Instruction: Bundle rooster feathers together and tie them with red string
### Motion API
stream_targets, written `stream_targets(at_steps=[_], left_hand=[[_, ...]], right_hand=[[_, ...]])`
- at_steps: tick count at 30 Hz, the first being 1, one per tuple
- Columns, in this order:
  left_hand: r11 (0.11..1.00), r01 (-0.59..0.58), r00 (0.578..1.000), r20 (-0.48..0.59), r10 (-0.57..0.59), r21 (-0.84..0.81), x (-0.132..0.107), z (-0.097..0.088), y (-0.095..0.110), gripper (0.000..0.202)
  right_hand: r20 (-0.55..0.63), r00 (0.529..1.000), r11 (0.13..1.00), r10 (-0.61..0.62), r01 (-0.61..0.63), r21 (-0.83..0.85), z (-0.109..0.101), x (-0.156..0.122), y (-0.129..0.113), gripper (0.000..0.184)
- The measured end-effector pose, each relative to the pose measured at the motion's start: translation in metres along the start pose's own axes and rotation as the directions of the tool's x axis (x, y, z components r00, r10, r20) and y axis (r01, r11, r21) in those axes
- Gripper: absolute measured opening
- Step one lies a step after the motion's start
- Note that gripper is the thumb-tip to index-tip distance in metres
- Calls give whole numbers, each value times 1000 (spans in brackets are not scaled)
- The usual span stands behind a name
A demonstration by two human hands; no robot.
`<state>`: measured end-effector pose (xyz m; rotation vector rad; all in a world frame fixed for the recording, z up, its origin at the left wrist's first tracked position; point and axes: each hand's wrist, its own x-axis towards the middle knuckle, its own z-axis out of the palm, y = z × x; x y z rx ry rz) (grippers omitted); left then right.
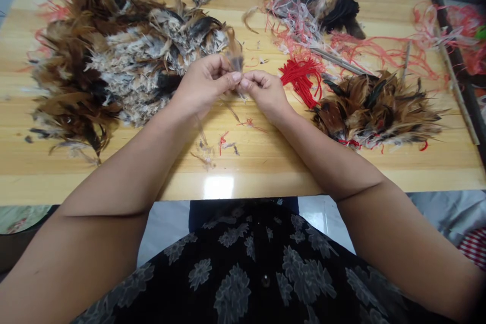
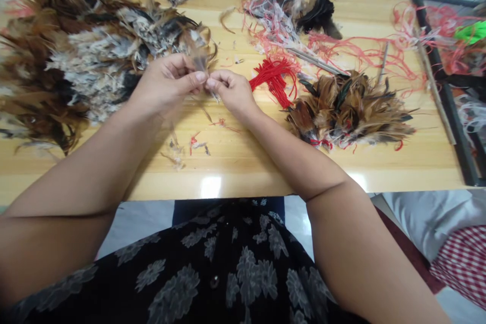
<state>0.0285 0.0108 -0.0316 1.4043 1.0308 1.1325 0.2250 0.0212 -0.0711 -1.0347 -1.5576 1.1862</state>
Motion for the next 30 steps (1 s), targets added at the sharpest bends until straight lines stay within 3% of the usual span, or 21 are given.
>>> stream_targets(at_steps=[4,7,9,12,16,21,25,30], left_hand=[[978,-23,1000,10,21,208,1,-5,-2,27],[872,-117,992,101,79,475,1,-7,-7,19],[812,-169,983,157,97,558,2,-7,-10,20],[848,-157,986,128,106,506,5,-7,-13,17],[909,-171,984,25,175,381,9,-14,-8,29],[905,-150,988,81,128,398,7,-25,1,37],[928,-94,995,51,81,361,5,-25,7,35],[921,-130,990,104,98,368,4,-26,16,28]], right_hand=[[-144,988,998,51,-44,54,-2,2,-8,53],[-164,984,996,66,-56,67,-4,4,-8,55],[-167,985,998,49,-42,48,-4,5,-5,56],[-163,986,1000,17,-17,0,-5,5,1,54],[-124,992,998,12,-19,-56,-6,3,8,53],[-130,992,993,8,-23,-119,-5,2,9,51],[-124,992,989,19,-37,-144,-6,2,8,49],[-100,995,987,15,-31,-159,-5,1,6,50]])
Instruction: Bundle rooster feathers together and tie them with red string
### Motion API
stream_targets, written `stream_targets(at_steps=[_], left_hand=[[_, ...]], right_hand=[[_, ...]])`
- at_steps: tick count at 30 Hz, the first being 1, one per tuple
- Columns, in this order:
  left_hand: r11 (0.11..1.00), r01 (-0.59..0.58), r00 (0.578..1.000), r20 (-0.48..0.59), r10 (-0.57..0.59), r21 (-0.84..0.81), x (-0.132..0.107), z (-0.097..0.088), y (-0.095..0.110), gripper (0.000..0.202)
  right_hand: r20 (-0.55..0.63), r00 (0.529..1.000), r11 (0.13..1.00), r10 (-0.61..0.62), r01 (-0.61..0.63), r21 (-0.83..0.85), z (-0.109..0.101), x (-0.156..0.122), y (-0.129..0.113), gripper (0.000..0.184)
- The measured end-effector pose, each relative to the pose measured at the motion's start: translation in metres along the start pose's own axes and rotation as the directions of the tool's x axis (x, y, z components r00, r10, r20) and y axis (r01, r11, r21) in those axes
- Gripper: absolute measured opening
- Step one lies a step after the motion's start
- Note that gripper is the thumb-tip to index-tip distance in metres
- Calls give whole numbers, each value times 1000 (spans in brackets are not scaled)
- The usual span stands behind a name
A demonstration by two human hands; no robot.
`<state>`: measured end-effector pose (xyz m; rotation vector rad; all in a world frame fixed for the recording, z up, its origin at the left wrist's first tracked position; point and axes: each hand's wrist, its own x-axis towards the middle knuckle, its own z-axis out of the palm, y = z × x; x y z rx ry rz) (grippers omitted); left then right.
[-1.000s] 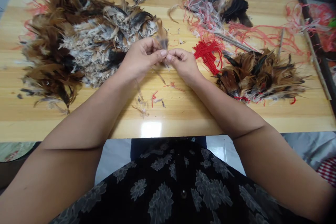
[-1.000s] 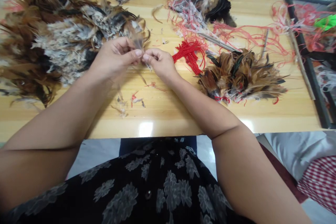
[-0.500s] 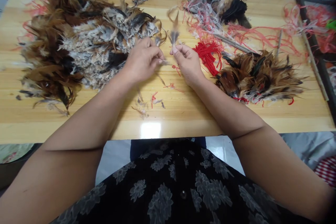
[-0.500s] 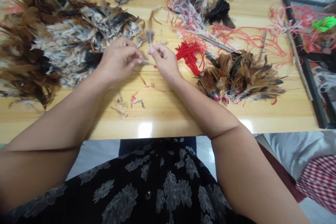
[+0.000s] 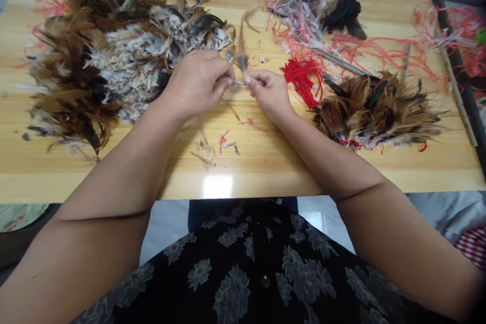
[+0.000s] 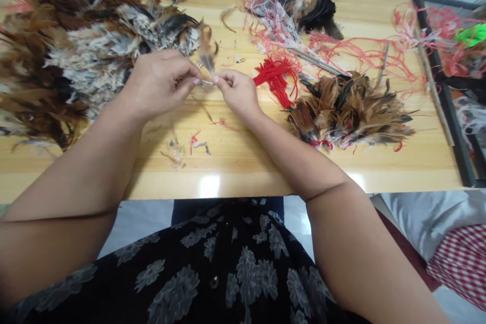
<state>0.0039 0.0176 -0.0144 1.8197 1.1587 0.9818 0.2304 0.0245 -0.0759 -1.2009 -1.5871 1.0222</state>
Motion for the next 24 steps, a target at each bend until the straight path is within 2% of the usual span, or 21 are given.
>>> stream_targets(at_steps=[4,8,10,13,16,19,21,22,24], left_hand=[[995,-29,996,85,21,99,-1,-4,0,23],[996,-72,996,63,68,53,-1,-3,-10,29],[998,-58,997,45,56,32,0,-1,-14,34],[997,-31,999,34,29,68,0,2,-10,37],[981,-104,990,-81,119,166,-2,3,3,35],[962,-168,932,-284,226,214,-4,3,14,33],[978,-131,913,-365,182,160,-5,6,14,22],[990,-98,920,-371,130,104,-4,9,12,21],[998,-36,957,-289,22,-43,-3,15,6,26]], right_hand=[[21,1000,999,-22,23,-32,1,-2,-3,40],[51,998,998,-33,36,-56,0,-5,-6,28],[76,996,997,-39,44,-70,1,-5,-7,23],[108,993,996,-41,49,-74,2,-3,-3,25],[104,994,999,-32,34,-19,3,3,6,35],[64,998,997,-26,22,69,3,9,13,44],[32,999,992,-34,30,119,1,10,15,48],[20,999,990,-38,35,135,1,10,14,50],[7,999,989,-47,45,144,1,9,13,51]])
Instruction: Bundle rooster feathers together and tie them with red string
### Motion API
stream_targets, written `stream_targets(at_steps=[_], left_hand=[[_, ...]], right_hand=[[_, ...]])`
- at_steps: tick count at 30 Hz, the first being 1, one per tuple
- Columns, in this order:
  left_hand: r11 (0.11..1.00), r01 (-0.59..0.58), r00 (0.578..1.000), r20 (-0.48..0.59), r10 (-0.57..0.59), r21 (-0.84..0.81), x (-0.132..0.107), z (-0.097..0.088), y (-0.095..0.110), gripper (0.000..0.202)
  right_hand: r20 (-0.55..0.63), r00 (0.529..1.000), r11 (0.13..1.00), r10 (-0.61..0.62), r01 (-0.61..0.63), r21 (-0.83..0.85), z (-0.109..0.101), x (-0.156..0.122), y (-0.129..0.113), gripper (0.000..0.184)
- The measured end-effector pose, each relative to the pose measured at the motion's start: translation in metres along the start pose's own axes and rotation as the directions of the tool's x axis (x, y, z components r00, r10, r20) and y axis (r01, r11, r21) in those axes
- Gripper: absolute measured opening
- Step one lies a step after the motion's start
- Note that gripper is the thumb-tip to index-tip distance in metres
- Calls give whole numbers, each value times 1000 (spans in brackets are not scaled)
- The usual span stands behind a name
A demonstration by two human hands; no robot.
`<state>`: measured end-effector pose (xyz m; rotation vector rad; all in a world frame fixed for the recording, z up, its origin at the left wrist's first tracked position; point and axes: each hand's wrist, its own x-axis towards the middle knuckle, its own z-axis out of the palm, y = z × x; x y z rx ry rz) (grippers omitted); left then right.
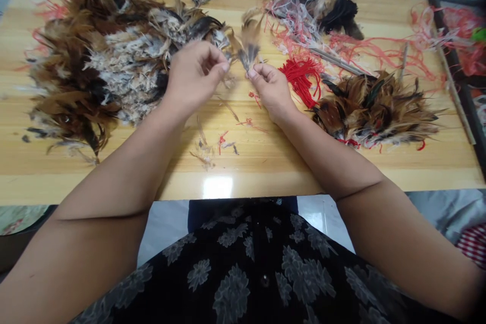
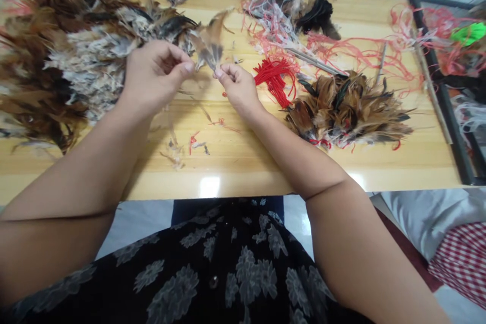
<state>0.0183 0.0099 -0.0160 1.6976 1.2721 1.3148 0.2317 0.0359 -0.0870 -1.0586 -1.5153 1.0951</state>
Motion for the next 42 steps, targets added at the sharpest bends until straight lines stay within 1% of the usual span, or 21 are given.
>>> stream_targets(at_steps=[2,3,4,6,8,10,12,16,18,20,23,25,26,27,28,30,33,36,39,41,42], left_hand=[[988,91,989,125,-75,-123,-1,7,-6,29],[978,127,980,172,-98,-166,-2,10,-9,30],[970,154,974,196,-116,-189,-3,12,-11,31],[962,181,973,182,-144,-204,-5,16,-13,34],[961,178,978,144,-150,-210,-6,19,-15,35],[964,149,986,112,-127,-220,-6,20,-15,36],[967,121,989,114,-97,-226,-6,21,-15,36],[966,98,988,136,-67,-239,-7,25,-13,34],[965,82,991,123,-52,-247,-7,24,-13,33],[968,63,995,91,-42,-241,-4,21,-15,28],[983,50,997,-44,-58,-178,5,6,-22,20],[996,41,988,-142,-52,-77,11,-6,-28,21],[999,34,985,-170,-37,-23,13,-11,-30,22],[999,27,985,-170,-22,24,15,-14,-32,23],[998,22,989,-145,-13,61,17,-16,-34,24],[991,30,998,-67,-22,129,20,-15,-34,27],[948,81,995,25,-93,308,27,-2,-30,33],[864,135,981,55,-184,485,38,13,-25,38],[823,191,970,24,-241,535,50,22,-28,43],[832,203,969,16,-247,516,56,24,-35,42],[850,194,973,14,-229,489,57,23,-39,41]], right_hand=[[4,1000,1000,-10,10,-25,1,-2,-2,52],[14,1000,999,-16,17,-45,2,-3,-2,52],[26,999,998,-23,24,-65,2,-4,-3,52],[51,998,995,-32,37,-91,4,-6,-5,52],[75,997,994,-25,33,-100,4,-7,-7,52],[88,996,994,-7,16,-104,5,-8,-9,52],[94,996,994,7,3,-107,5,-7,-10,52],[86,996,997,0,7,-83,5,-6,-9,53],[74,997,998,0,5,-65,5,-5,-7,53],[55,998,999,6,-4,-42,4,-5,-5,53],[13,1000,1000,9,-9,14,2,-3,-2,53],[-19,1000,998,1,1,65,0,-1,0,54],[-32,999,996,-2,5,88,-1,0,1,54],[-41,999,994,-2,7,107,-1,1,2,54],[-49,999,993,-1,7,119,-2,2,3,53],[-58,998,991,6,1,134,-1,4,4,53],[-66,997,989,28,-18,147,1,4,3,53],[-75,995,985,65,-52,165,4,3,-2,53],[-80,992,980,94,-78,184,6,2,-8,50],[-85,991,977,102,-83,196,8,3,-12,47],[-89,990,976,105,-86,200,9,4,-13,45]])
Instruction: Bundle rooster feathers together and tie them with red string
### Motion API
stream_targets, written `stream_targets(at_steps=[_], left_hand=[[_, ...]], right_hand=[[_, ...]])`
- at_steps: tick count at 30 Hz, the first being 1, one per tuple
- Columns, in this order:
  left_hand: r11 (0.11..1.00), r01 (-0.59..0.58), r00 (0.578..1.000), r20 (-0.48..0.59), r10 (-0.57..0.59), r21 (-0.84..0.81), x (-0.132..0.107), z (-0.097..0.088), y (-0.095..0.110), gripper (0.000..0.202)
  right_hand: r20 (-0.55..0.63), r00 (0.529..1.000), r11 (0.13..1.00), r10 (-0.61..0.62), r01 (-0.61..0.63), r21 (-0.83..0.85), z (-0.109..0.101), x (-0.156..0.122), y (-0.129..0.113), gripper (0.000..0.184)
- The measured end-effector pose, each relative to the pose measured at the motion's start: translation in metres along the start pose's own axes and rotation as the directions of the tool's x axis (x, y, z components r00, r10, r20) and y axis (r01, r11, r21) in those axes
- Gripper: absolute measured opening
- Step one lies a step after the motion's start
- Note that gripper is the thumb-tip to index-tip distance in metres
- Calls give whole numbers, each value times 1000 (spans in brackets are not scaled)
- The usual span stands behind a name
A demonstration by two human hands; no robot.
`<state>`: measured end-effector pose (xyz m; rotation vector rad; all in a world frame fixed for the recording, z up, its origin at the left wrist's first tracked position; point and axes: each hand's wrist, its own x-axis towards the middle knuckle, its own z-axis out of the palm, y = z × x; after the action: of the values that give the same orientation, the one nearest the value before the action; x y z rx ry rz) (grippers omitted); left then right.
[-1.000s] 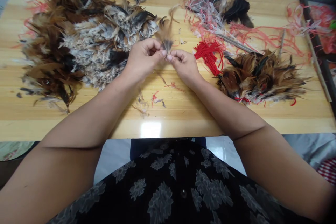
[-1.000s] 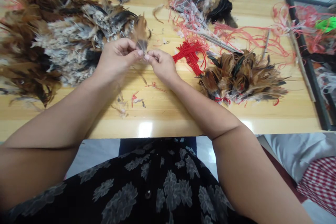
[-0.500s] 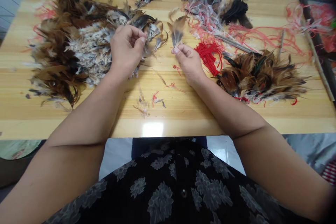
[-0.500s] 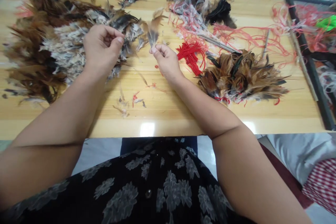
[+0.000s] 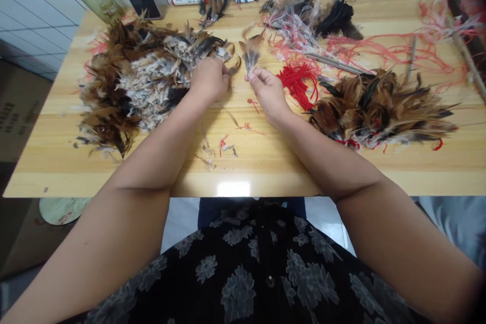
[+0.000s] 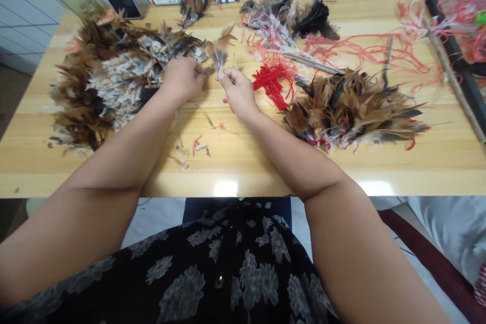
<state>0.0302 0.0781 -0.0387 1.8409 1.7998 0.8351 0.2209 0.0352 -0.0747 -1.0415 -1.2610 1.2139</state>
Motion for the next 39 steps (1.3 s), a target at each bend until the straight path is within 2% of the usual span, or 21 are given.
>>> stream_targets(at_steps=[3,5,8,11,13,16,20,24,28,32,39], left_hand=[[977,-72,996,-68,60,-200,-2,-1,-12,40],[930,-75,996,-77,51,-361,-12,-7,-16,39],[825,20,1000,13,-16,-565,-32,-17,-15,40],[669,110,992,120,-32,-735,-49,-22,-4,49],[584,156,985,166,-37,-797,-55,-23,5,54],[522,208,977,204,-67,-827,-59,-21,14,54],[514,226,972,223,-69,-827,-60,-16,12,48],[534,184,980,198,-32,-825,-60,-10,5,47],[547,132,988,157,-1,-827,-60,-6,2,52],[553,127,990,143,-15,-823,-60,-3,1,53],[569,119,990,137,-11,-814,-58,2,-2,55]], right_hand=[[-8,1000,1000,8,-8,-2,3,2,-2,40],[-8,1000,999,11,-12,-29,5,2,-2,34],[-18,1000,997,11,-12,-75,7,1,-2,25],[-22,1000,996,16,-17,-88,7,-3,-4,23],[-6,1000,997,24,-25,-79,6,-6,-6,26],[25,1000,999,18,-17,-45,5,-9,-9,38],[40,999,998,32,-30,-59,4,-8,-8,52],[72,997,994,21,-13,-105,5,-8,-8,59],[113,993,991,-16,31,-132,5,-10,-9,61],[150,988,982,-44,70,-173,5,-11,-8,63],[104,995,984,-9,27,-177,4,-10,-7,61]])
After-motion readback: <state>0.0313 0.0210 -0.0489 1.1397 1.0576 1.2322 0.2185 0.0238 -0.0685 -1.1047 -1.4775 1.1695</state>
